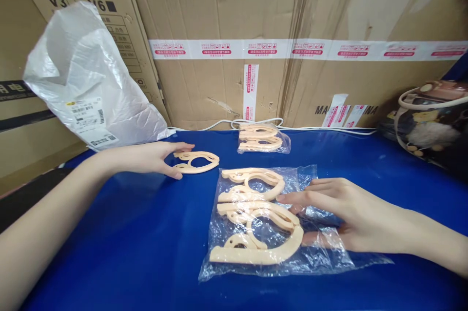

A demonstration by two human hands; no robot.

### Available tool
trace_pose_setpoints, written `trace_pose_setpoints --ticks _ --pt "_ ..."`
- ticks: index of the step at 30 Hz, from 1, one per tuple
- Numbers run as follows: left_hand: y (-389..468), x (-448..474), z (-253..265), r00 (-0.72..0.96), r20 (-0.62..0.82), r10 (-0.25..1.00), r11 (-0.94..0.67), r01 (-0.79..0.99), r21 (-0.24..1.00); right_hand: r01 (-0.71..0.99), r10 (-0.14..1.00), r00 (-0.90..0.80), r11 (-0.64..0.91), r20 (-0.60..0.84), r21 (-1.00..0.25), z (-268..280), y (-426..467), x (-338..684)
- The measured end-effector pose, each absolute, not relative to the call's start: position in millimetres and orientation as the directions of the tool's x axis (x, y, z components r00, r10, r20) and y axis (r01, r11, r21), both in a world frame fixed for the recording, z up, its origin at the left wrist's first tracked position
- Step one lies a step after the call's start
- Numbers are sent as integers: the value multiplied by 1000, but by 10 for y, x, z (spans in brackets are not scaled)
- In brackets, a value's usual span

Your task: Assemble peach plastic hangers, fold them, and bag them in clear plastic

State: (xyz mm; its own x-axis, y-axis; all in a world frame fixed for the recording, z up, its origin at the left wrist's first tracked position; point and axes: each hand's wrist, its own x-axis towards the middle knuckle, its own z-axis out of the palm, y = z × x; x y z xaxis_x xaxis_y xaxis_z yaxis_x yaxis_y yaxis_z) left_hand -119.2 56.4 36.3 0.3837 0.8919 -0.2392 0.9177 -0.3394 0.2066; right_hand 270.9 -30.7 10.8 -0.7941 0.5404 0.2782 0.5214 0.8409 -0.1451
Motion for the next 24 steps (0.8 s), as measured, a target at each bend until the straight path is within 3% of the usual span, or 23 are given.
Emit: trace_pose_setpoints --ticks 3,5,10,12,16,18,21,24 --pt "581 -1133 360 348 -229 909 -311 933 182 484 520 -835 849 177 -212 132 -300 2727" --pt "578 -1090 363 314 -183 932 -287 945 156 529 556 -815 829 161 -182 151 -262 2775" --pt "494 -950 423 346 66 936 -351 930 104 728 699 -648 685 302 -24 173 -64 2939" --pt "418 -847 452 401 198 895 -423 902 84 765 727 -559 638 400 -91 178 -17 2943" --pt "176 -533 429 542 441 715 -616 787 32 706 762 -429 618 485 -347 174 -70 2823" --pt "33 -357 365 623 495 606 -727 686 27 646 719 -465 675 516 -358 160 -140 2747" --pt "-160 -138 247 690 524 498 -818 574 22 555 578 -610 800 542 -229 142 -245 2661" --pt "-288 -8 163 687 570 451 -850 525 41 519 511 -672 841 536 -151 143 -328 2612"
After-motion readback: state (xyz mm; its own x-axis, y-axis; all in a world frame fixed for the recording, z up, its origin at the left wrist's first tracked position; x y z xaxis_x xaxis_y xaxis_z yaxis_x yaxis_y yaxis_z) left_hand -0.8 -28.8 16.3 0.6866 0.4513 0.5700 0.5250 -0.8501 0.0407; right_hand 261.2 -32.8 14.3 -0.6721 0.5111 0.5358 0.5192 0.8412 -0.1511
